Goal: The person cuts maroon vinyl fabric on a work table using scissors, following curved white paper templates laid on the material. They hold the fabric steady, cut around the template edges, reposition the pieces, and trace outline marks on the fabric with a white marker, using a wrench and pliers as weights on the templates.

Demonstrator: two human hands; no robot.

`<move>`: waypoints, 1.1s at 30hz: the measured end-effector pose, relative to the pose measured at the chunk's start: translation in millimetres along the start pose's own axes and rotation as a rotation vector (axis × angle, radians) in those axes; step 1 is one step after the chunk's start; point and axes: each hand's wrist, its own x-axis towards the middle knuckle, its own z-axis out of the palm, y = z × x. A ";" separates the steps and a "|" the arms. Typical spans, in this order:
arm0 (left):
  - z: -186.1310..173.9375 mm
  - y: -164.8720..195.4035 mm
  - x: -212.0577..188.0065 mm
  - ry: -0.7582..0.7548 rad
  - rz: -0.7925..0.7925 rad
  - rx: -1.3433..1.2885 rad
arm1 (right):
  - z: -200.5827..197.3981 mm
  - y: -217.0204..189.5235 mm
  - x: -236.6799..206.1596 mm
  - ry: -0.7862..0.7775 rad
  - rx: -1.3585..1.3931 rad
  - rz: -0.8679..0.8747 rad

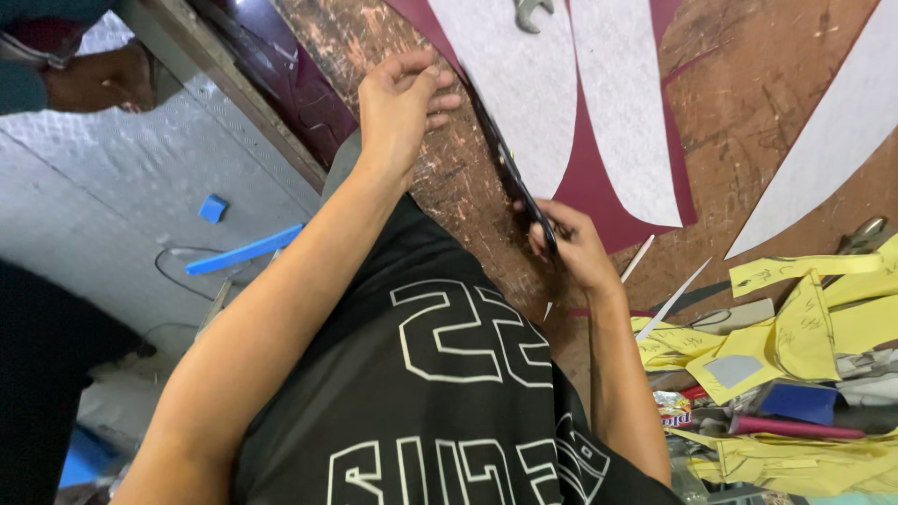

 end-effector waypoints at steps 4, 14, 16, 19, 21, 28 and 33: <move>0.9 2.2 -1.7 -0.026 0.049 0.063 | 2.4 -3.6 9.7 -0.014 0.051 -0.046; 2.8 -3.5 7.6 -0.068 -0.045 0.067 | -1.0 -11.8 13.3 -0.034 -0.018 -0.009; 2.3 -4.3 7.1 -0.063 -0.037 0.073 | 4.8 -13.2 14.9 -0.036 -0.006 -0.027; 4.3 -2.3 7.6 -0.057 -0.016 0.069 | 9.6 -17.2 23.7 -0.034 0.014 -0.077; 6.3 1.4 9.2 -0.038 -0.038 0.033 | 10.8 -20.1 27.1 -0.040 0.010 -0.083; 6.9 11.5 16.8 -0.081 -0.034 0.071 | 7.4 -28.2 25.8 -0.022 -0.030 -0.043; 4.3 8.7 20.1 -0.118 -0.077 0.039 | 8.6 -35.3 37.1 -0.026 -0.095 -0.075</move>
